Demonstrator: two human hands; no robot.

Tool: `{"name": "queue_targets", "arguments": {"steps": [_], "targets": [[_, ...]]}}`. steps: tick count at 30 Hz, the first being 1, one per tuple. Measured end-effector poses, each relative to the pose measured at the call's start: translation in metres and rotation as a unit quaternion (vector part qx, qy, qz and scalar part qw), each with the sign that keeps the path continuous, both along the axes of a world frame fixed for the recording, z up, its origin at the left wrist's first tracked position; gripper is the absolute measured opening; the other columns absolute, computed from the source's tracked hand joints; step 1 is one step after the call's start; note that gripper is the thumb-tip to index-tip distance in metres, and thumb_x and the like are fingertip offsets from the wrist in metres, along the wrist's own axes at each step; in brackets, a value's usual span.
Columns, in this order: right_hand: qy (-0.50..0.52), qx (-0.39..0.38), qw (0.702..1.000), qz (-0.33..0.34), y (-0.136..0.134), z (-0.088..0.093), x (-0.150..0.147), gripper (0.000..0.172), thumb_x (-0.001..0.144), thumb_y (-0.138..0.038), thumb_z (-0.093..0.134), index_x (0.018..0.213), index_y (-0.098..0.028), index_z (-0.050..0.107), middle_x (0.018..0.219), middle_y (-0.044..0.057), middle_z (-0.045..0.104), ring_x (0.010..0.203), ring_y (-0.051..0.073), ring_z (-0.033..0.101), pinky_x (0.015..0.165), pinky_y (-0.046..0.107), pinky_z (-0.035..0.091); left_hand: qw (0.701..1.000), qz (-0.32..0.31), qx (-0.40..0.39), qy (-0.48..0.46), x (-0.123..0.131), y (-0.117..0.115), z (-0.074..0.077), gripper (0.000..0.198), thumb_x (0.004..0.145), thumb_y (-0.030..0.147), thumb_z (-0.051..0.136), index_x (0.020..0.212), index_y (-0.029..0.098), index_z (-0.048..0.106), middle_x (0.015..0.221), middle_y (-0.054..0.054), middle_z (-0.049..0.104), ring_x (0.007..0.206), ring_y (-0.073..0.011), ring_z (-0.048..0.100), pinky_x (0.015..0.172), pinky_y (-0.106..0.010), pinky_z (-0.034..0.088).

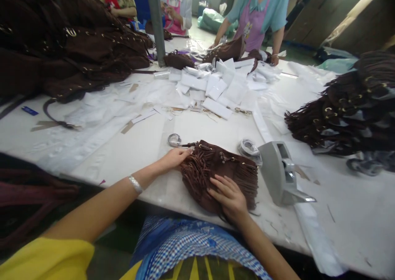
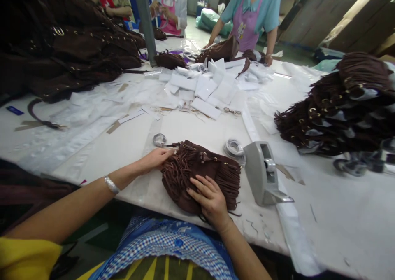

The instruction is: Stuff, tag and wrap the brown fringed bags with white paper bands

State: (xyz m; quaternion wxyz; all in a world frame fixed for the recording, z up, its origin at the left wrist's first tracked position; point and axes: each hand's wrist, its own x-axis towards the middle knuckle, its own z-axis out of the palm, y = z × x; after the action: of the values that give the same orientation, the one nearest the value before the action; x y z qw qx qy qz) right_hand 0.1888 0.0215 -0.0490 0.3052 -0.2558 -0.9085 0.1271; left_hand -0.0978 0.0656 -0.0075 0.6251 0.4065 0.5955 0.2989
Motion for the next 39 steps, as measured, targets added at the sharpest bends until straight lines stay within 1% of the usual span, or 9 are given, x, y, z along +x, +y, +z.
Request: {"name": "queue_targets", "arguments": {"steps": [4, 7, 16, 23, 29, 31, 34, 36, 39], "targets": [[-0.002, 0.008, 1.000, 0.002, 0.000, -0.002, 0.001, 0.052, 0.093, -0.006, 0.048, 0.133, -0.038, 0.058, 0.135, 0.002, 0.063, 0.130, 0.021, 0.054, 0.108, 0.046, 0.044, 0.989, -0.069, -0.069, -0.111, 0.002, -0.043, 0.014, 0.059, 0.079, 0.066, 0.062, 0.096, 0.010, 0.073, 0.094, -0.014, 0.076, 0.087, -0.0249, 0.070, 0.078, -0.035, 0.055], [0.005, 0.013, 1.000, -0.001, 0.000, -0.002, 0.001, 0.053, 0.093, -0.005, 0.049, 0.134, -0.039, 0.058, 0.133, 0.002, 0.064, 0.128, 0.021, 0.056, 0.108, 0.045, 0.044, 0.981, -0.037, -0.041, -0.185, 0.009, -0.060, 0.014, 0.046, 0.076, 0.049, 0.075, 0.103, 0.012, 0.073, 0.102, -0.011, 0.076, 0.099, -0.0223, 0.068, 0.094, -0.035, 0.050], [0.037, 0.002, 0.999, 0.021, -0.002, 0.004, 0.004, 0.056, 0.091, -0.004, 0.049, 0.135, -0.037, 0.056, 0.136, 0.003, 0.061, 0.128, 0.021, 0.056, 0.107, 0.047, 0.045, 0.930, 0.025, -0.159, -0.331, 0.021, -0.074, 0.002, 0.038, 0.075, 0.036, 0.078, 0.103, 0.011, 0.071, 0.105, -0.013, 0.074, 0.089, -0.0196, 0.068, 0.088, -0.035, 0.052], [0.017, -0.016, 0.999, 0.034, 0.001, 0.002, 0.001, 0.050, 0.093, -0.005, 0.045, 0.133, -0.032, 0.059, 0.133, 0.005, 0.064, 0.128, 0.021, 0.056, 0.108, 0.046, 0.044, 0.994, 0.086, 0.029, -0.068, 0.013, -0.100, -0.003, 0.030, 0.080, 0.036, 0.070, 0.099, 0.013, 0.068, 0.096, -0.009, 0.074, 0.092, -0.0237, 0.068, 0.085, -0.036, 0.054], [-0.006, -0.039, 0.998, 0.046, 0.003, 0.004, -0.003, 0.045, 0.095, -0.007, 0.045, 0.129, -0.030, 0.062, 0.133, 0.004, 0.064, 0.131, 0.020, 0.053, 0.109, 0.046, 0.043, 0.979, 0.014, 0.144, 0.142, -0.015, -0.114, -0.011, 0.047, 0.086, 0.039, 0.063, 0.129, 0.019, 0.055, 0.099, -0.005, 0.073, 0.089, -0.0213, 0.070, 0.084, -0.035, 0.056], [-0.009, -0.046, 0.998, 0.046, 0.003, 0.006, -0.004, 0.046, 0.095, -0.006, 0.045, 0.129, -0.031, 0.061, 0.134, 0.004, 0.063, 0.132, 0.020, 0.052, 0.109, 0.047, 0.042, 0.959, 0.021, 0.167, 0.230, -0.021, -0.114, 0.000, 0.055, 0.086, 0.040, 0.064, 0.135, 0.020, 0.051, 0.090, -0.002, 0.072, 0.078, -0.0194, 0.070, 0.078, -0.034, 0.057], [0.006, -0.060, 0.997, 0.046, 0.003, 0.007, -0.005, 0.046, 0.094, -0.005, 0.044, 0.128, -0.031, 0.062, 0.139, 0.004, 0.059, 0.134, 0.021, 0.049, 0.109, 0.047, 0.042, 0.874, 0.049, 0.302, 0.378, -0.011, -0.116, 0.023, 0.039, 0.090, 0.036, 0.060, 0.127, 0.022, 0.059, 0.099, -0.005, 0.072, 0.088, -0.0195, 0.070, 0.087, -0.035, 0.055], [0.031, -0.083, 0.995, 0.042, 0.002, 0.009, -0.005, 0.043, 0.095, -0.008, 0.045, 0.126, -0.030, 0.064, 0.143, 0.005, 0.055, 0.135, 0.021, 0.047, 0.109, 0.047, 0.043, 0.815, -0.029, 0.428, 0.390, 0.006, -0.119, 0.028, 0.035, 0.093, 0.031, 0.059, 0.127, 0.023, 0.059, 0.117, -0.007, 0.070, 0.109, -0.0207, 0.066, 0.101, -0.037, 0.050], [0.082, -0.144, 0.986, 0.028, 0.005, 0.013, -0.004, 0.038, 0.097, -0.013, 0.046, 0.126, -0.029, 0.065, 0.146, 0.006, 0.052, 0.134, 0.021, 0.048, 0.110, 0.043, 0.044, 0.731, -0.227, 0.534, 0.359, 0.028, -0.126, 0.009, 0.045, 0.096, 0.024, 0.054, 0.140, 0.022, 0.049, 0.138, -0.008, 0.061, 0.131, -0.0218, 0.053, 0.115, -0.042, 0.037]]}}
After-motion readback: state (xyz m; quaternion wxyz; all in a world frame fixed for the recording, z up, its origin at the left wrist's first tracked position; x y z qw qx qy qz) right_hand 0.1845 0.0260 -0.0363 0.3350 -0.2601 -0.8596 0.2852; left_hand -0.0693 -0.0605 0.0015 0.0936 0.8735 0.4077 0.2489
